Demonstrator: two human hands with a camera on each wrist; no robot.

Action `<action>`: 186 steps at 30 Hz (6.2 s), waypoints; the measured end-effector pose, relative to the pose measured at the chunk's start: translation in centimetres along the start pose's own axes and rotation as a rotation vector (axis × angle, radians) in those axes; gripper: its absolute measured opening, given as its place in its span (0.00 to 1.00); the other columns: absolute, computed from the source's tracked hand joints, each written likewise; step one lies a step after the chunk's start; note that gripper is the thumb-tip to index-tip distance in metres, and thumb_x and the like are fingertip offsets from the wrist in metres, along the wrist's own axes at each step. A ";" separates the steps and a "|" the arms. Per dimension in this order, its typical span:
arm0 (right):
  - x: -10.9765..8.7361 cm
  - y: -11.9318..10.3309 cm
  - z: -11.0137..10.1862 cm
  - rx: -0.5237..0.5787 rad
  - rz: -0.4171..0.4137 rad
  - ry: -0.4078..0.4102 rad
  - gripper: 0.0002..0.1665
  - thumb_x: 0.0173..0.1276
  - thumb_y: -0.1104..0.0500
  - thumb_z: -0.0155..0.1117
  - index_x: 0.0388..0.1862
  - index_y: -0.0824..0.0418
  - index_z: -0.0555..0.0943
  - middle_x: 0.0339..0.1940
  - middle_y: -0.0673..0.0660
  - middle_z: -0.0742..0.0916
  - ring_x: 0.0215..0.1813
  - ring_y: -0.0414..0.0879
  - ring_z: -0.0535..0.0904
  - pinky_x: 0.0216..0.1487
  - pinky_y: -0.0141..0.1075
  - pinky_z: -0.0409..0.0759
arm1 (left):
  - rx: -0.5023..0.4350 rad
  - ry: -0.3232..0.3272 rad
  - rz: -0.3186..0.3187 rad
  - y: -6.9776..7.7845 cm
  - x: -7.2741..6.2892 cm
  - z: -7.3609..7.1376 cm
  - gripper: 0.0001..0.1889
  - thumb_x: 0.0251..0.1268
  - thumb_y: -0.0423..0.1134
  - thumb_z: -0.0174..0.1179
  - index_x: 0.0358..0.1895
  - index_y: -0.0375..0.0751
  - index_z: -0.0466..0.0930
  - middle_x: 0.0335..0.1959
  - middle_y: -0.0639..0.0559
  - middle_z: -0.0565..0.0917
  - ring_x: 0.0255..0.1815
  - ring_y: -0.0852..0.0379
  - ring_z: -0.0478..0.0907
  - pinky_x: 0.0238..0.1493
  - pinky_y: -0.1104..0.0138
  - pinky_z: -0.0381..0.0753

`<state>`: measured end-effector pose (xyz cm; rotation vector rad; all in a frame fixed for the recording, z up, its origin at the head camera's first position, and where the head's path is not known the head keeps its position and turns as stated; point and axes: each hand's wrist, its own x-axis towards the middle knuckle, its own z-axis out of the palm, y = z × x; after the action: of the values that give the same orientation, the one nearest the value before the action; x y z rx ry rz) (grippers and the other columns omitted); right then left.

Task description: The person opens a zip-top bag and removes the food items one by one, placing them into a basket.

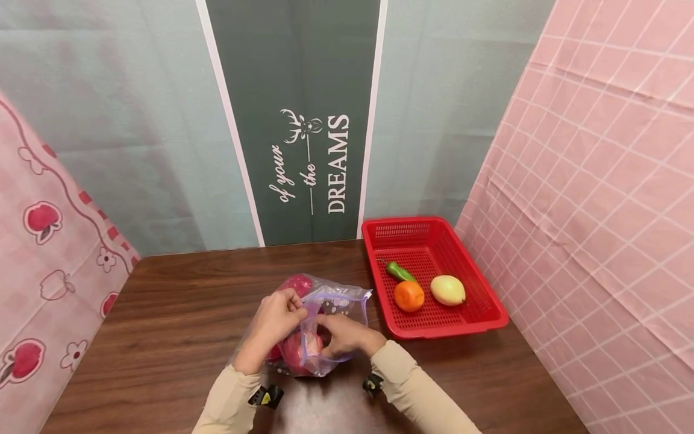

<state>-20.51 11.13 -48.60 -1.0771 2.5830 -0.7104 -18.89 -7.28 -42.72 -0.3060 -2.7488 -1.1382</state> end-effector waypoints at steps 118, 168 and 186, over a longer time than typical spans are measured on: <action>-9.8 6.3 -15.4 -0.151 0.249 0.304 0.43 0.35 0.56 0.76 0.52 0.70 0.70 0.42 0.58 0.80 0.42 0.52 0.75 0.46 0.46 0.74 | -0.015 0.024 -0.013 -0.2 0.0 -0.5 0.07 0.41 0.34 0.63 0.19 0.47 0.73 0.15 0.59 0.72 0.19 0.60 0.68 0.21 0.65 0.67; -7.6 18.4 -14.0 0.057 0.885 0.272 0.50 0.46 0.54 0.74 0.57 0.79 0.58 0.48 0.75 0.74 0.50 0.65 0.71 0.52 0.53 0.69 | -0.024 0.018 0.002 -0.4 0.3 0.0 0.08 0.40 0.35 0.63 0.19 0.47 0.72 0.14 0.60 0.71 0.18 0.61 0.68 0.21 0.65 0.67; -7.5 18.5 -13.8 0.028 0.865 0.255 0.54 0.45 0.54 0.76 0.58 0.78 0.53 0.46 0.76 0.75 0.49 0.66 0.72 0.52 0.53 0.70 | -0.028 0.014 0.000 -0.4 0.3 0.0 0.08 0.41 0.35 0.64 0.19 0.47 0.72 0.14 0.60 0.71 0.18 0.60 0.67 0.21 0.65 0.67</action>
<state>-31.86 32.46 -46.33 0.2048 2.8349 -0.6582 -19.30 -7.55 -42.90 -0.3000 -2.7233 -1.1758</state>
